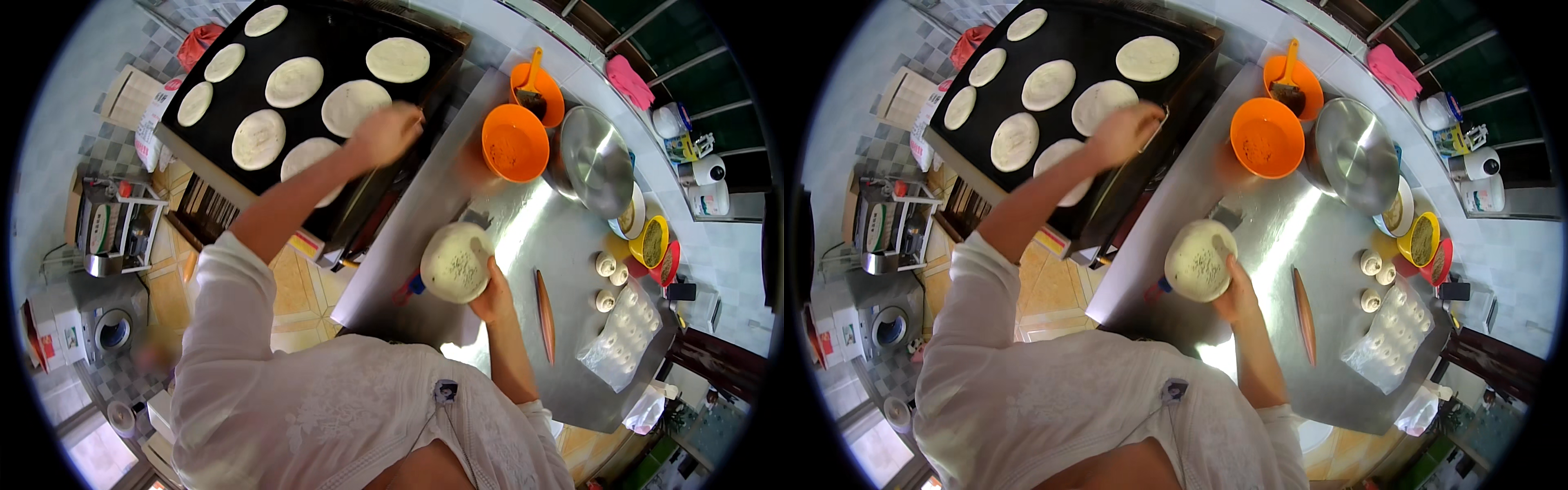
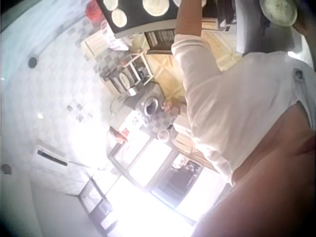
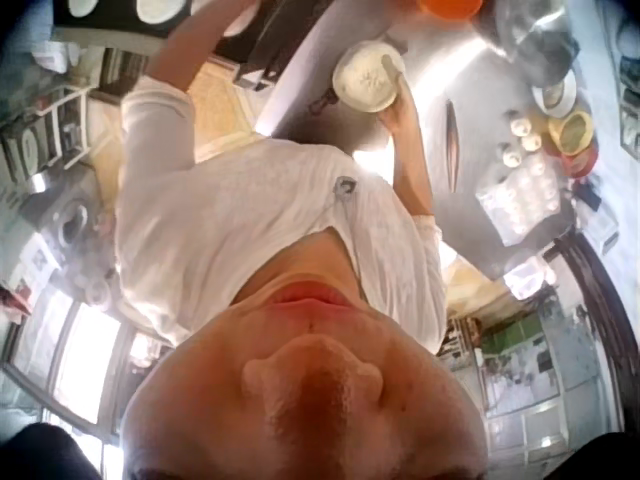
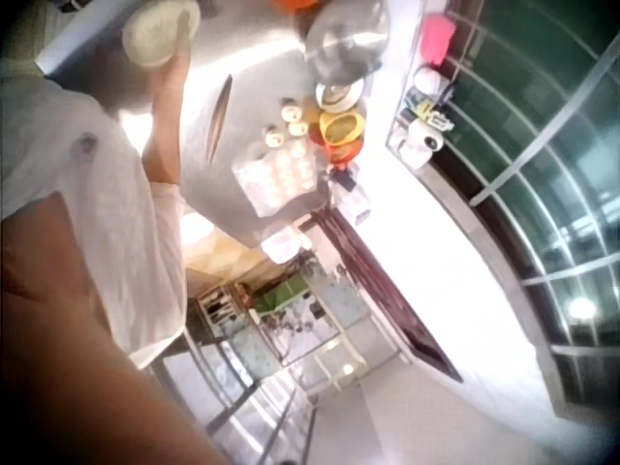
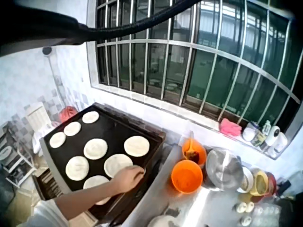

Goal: The person rolls dough balls into flat circles using a rolling pin on a stainless steel counter. They then place the flattened dough onto a hot griddle to cook. The process is repeated for multiple dough pieces.

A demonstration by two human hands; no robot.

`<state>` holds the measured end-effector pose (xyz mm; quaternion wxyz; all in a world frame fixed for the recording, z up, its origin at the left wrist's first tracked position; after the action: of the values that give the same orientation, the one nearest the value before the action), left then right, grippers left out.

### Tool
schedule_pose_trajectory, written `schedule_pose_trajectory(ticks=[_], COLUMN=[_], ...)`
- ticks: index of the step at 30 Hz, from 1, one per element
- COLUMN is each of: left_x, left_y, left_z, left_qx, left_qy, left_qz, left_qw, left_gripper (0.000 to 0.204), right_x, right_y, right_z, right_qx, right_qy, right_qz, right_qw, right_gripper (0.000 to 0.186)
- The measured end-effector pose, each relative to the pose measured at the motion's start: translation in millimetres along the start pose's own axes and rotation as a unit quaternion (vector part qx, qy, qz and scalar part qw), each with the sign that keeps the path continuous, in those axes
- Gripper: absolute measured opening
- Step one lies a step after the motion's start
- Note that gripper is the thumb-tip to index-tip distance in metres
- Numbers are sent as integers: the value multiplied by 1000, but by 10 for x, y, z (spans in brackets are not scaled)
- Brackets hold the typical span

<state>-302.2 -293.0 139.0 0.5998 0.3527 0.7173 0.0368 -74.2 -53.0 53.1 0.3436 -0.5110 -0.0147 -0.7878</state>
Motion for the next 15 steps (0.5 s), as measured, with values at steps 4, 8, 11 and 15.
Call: schedule_pose_trajectory(ticks=[4,8,11,15], left_x=[-34,303,315,83], left_y=[-1069,-1174,-1389,-2006], left_z=[-847,-1252,-1263,-1259], left_qx=[3,23,7,-68], left_qy=[57,-86,-129,-88], left_qz=[-192,-298,-314,-316], left_qw=[980,951,940,942], left_gripper=[40,62,65,64], right_x=[745,1539,2262,2768], right_y=[-525,-1105,-1382,-1447], right_z=[-731,-1476,-1997,-2696], right_qx=[-41,-100,-211,-429], right_qy=[-7,-46,-50,-62], right_qz=[99,215,330,660], right_qw=[994,970,919,614], right_gripper=[62,60,55,57])
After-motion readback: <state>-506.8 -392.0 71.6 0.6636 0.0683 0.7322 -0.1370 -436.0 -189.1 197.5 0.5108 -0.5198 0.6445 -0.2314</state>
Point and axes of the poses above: each hand's wrist, its own z-axis away from the middle knuckle, its own x-axis out of the palm, y = z × x, the point moved 6 cm from there along -z, towards the middle knuckle, and after that the axes turned 10 degrees about -z, right-handed, at the moved point
